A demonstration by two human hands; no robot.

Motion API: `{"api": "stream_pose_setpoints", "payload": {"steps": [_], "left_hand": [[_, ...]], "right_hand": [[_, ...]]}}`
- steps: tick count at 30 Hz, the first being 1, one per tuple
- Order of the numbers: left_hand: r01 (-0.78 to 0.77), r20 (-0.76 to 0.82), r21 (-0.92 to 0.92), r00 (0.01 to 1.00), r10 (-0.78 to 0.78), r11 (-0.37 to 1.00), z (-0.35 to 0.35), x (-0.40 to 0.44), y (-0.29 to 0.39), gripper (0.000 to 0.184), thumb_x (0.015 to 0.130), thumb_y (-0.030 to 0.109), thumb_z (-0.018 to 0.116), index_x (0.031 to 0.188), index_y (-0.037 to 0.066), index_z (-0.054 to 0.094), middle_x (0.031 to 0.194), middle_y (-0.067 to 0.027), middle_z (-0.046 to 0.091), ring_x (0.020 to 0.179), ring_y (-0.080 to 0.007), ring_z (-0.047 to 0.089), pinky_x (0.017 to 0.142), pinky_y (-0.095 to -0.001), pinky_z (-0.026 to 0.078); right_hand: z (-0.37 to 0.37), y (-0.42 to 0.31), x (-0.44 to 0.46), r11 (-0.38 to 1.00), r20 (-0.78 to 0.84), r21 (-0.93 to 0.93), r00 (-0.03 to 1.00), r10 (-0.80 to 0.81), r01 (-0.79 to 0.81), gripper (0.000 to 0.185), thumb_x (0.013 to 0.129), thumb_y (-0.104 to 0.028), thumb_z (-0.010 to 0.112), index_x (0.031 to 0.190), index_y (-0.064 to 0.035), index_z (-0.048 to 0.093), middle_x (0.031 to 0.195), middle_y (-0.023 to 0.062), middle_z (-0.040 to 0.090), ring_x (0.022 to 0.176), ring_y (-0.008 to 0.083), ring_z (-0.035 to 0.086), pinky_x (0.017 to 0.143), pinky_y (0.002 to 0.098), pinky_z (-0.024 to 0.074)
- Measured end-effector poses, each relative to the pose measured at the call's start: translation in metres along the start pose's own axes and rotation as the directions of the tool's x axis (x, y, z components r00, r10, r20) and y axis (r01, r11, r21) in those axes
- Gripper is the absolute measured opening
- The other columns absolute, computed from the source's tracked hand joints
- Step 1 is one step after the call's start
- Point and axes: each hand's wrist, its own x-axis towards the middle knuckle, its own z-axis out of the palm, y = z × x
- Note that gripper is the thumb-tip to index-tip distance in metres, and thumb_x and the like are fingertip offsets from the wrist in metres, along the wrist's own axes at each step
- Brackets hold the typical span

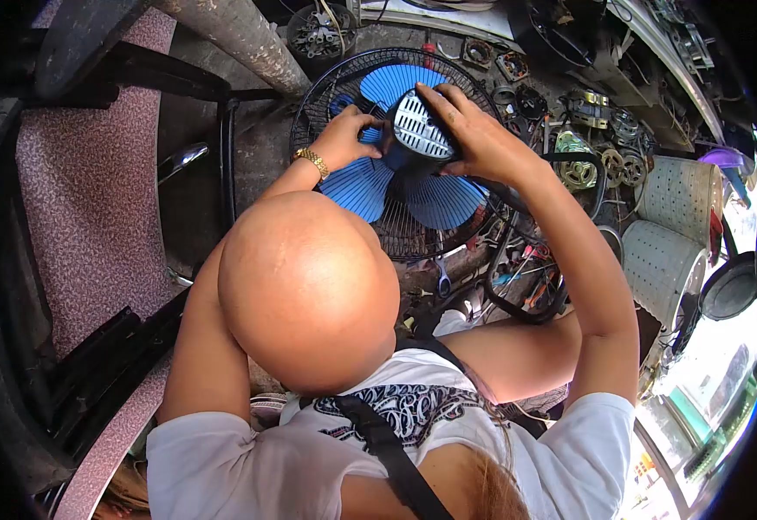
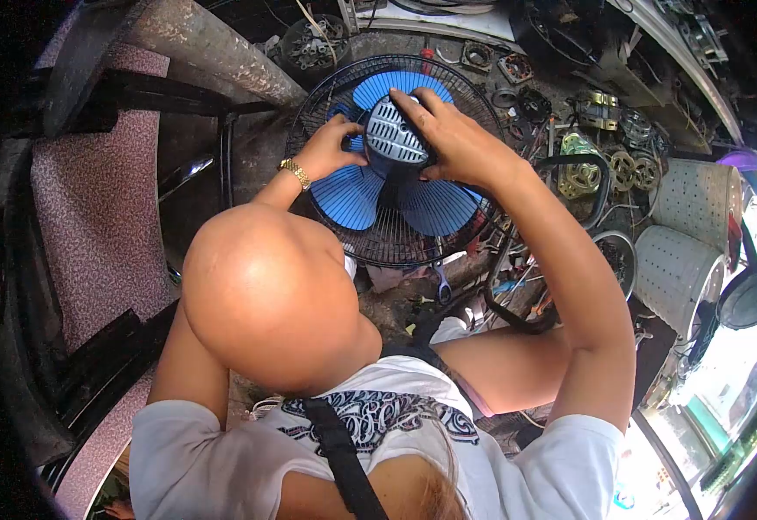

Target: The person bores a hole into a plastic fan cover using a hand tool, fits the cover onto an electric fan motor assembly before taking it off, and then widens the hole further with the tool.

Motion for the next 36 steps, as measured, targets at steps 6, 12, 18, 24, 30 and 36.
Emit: {"api": "stream_pose_setpoints", "payload": {"steps": [6, 12, 18, 24, 30, 36], "left_hand": [[0.036, -0.045, -0.013, 0.998, -0.037, 0.999, 0.006, 0.000, 0.002, 0.058, 0.059, 0.017, 0.087, 0.113, 0.009, 0.068, 0.105, -0.0150, 0.055, 0.101, -0.0331, 0.057, 0.092, -0.0395, 0.047], [0.021, -0.029, 0.030, 0.999, -0.020, 0.999, 0.003, -0.003, 0.013, 0.065, 0.059, 0.015, 0.086, 0.118, 0.004, 0.061, 0.105, -0.0158, 0.054, 0.102, -0.0344, 0.056, 0.091, -0.0398, 0.046], [0.164, 0.198, -0.242, 0.973, -0.117, 0.956, -0.014, 0.008, 0.003, 0.074, 0.070, 0.047, 0.073, 0.133, 0.012, 0.054, 0.119, -0.0149, 0.051, 0.111, -0.0287, 0.050, 0.094, -0.0389, 0.042], [0.520, 0.521, -0.446, 0.813, -0.261, 0.729, -0.040, 0.014, 0.041, 0.090, 0.084, 0.074, 0.049, 0.148, 0.011, 0.036, 0.148, -0.0086, 0.038, 0.136, -0.0241, 0.032, 0.106, -0.0450, 0.029], [0.502, 0.513, -0.464, 0.824, -0.240, 0.730, -0.034, 0.016, 0.035, 0.103, 0.077, 0.081, 0.049, 0.149, 0.009, 0.033, 0.152, -0.0128, 0.034, 0.142, -0.0278, 0.027, 0.108, -0.0518, 0.028], [0.526, 0.527, -0.485, 0.813, -0.247, 0.698, -0.028, 0.020, 0.023, 0.096, 0.079, 0.077, 0.051, 0.147, 0.011, 0.038, 0.150, -0.0114, 0.037, 0.140, -0.0272, 0.029, 0.106, -0.0505, 0.031]], "right_hand": [[0.000, 0.001, 0.004, 0.999, 0.052, -0.034, 0.998, 0.032, -0.030, 0.123, 0.049, -0.003, 0.088, 0.151, -0.0158, 0.020, 0.145, 0.0176, 0.034, 0.127, 0.0396, 0.044, 0.106, 0.0446, 0.0431], [0.012, 0.007, 0.002, 0.991, -0.013, -0.125, 0.999, -0.042, 0.040, 0.123, 0.048, -0.002, 0.088, 0.151, -0.0136, 0.022, 0.141, 0.0244, 0.036, 0.119, 0.0453, 0.050, 0.099, 0.0460, 0.0473], [0.018, 0.015, 0.003, 0.990, 0.008, -0.137, 1.000, -0.031, 0.031, 0.126, 0.051, -0.004, 0.089, 0.153, -0.0133, 0.016, 0.141, 0.0263, 0.036, 0.117, 0.0477, 0.050, 0.098, 0.0464, 0.0479], [0.011, 0.005, 0.003, 0.993, 0.026, 0.051, 0.994, 0.103, -0.104, 0.127, 0.053, -0.002, 0.087, 0.153, -0.0135, 0.011, 0.141, 0.0222, 0.034, 0.117, 0.0455, 0.049, 0.100, 0.0470, 0.0455], [0.009, -0.004, 0.002, 0.979, 0.052, 0.048, 0.979, 0.197, -0.199, 0.124, 0.052, -0.003, 0.088, 0.152, -0.0122, 0.015, 0.139, 0.0218, 0.036, 0.113, 0.0472, 0.051, 0.097, 0.0489, 0.0470], [0.022, 0.004, -0.002, 0.988, -0.019, -0.037, 0.988, 0.150, -0.151, 0.123, 0.052, -0.005, 0.089, 0.151, -0.0061, 0.017, 0.133, 0.0256, 0.039, 0.100, 0.0492, 0.057, 0.088, 0.0478, 0.0529]]}}
